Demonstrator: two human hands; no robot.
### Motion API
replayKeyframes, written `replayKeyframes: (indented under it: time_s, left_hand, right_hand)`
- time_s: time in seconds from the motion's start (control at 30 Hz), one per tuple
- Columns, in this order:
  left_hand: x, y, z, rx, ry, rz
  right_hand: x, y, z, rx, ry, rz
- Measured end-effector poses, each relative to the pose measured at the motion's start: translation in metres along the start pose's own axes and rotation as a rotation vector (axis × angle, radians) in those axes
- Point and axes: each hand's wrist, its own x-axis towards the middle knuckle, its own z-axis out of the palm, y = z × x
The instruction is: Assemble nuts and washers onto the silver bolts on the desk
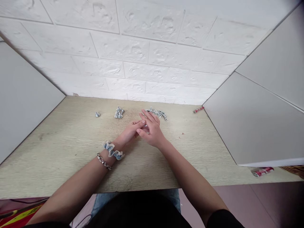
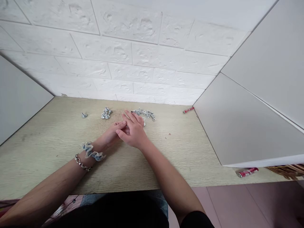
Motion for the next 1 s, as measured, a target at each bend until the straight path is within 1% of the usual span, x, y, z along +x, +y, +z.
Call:
replayKeyframes:
  time_s: [0.07,0.1,0.17,0.27,0.3,0.37,0.47,0.57,0.67,0.73,0.87,1.0]
  left_hand:
    - [0.001,0.001,-0.003,0.011,-0.024,-0.002]
    - [0.001,0.002,-0.005,-0.002,-0.012,0.009]
    - [0.004,0.003,-0.009,-0.066,0.088,0.044]
    - [0.009,0.007,-0.016,-0.166,0.322,0.061]
    - [0.01,0.008,-0.018,-0.19,0.375,0.052]
    - [0.012,0.01,-0.02,-0.221,0.416,0.026]
    - [0.01,0.009,-0.016,-0.215,0.369,-0.023]
    - [0.006,0.005,-0.009,-0.147,0.233,-0.05]
    - [0.003,0.002,-0.005,-0.035,0.061,-0.039]
    - [0.002,0.001,-0.005,0.023,-0.006,-0.018]
    - [0.003,0.0,-0.008,0.043,-0.025,-0.006]
    - [0.003,0.002,-0.008,0.058,0.006,0.011]
  right_hand:
    - [0.001,0.0,-0.001,0.008,0.01,-0.008]
    - [0.001,0.0,-0.002,0.017,0.024,-0.011]
    - [0.002,-0.001,-0.005,0.057,0.054,-0.015]
    - [0.002,-0.003,-0.01,0.122,0.115,-0.002]
    - [0.002,-0.004,-0.011,0.131,0.137,0.006]
    - [0.002,-0.005,-0.013,0.135,0.182,0.013]
    - [0.003,-0.006,-0.013,0.136,0.24,0.01]
    - [0.004,-0.005,-0.011,0.122,0.264,0.058]
    - [0.004,-0.003,-0.009,0.082,0.205,0.083]
    - [0.004,-0.002,-0.007,0.044,0.132,0.079]
    - [0.002,-0.001,-0.003,0.022,0.025,0.07]
    - [0.002,-0.002,-0.004,0.038,0.009,0.089]
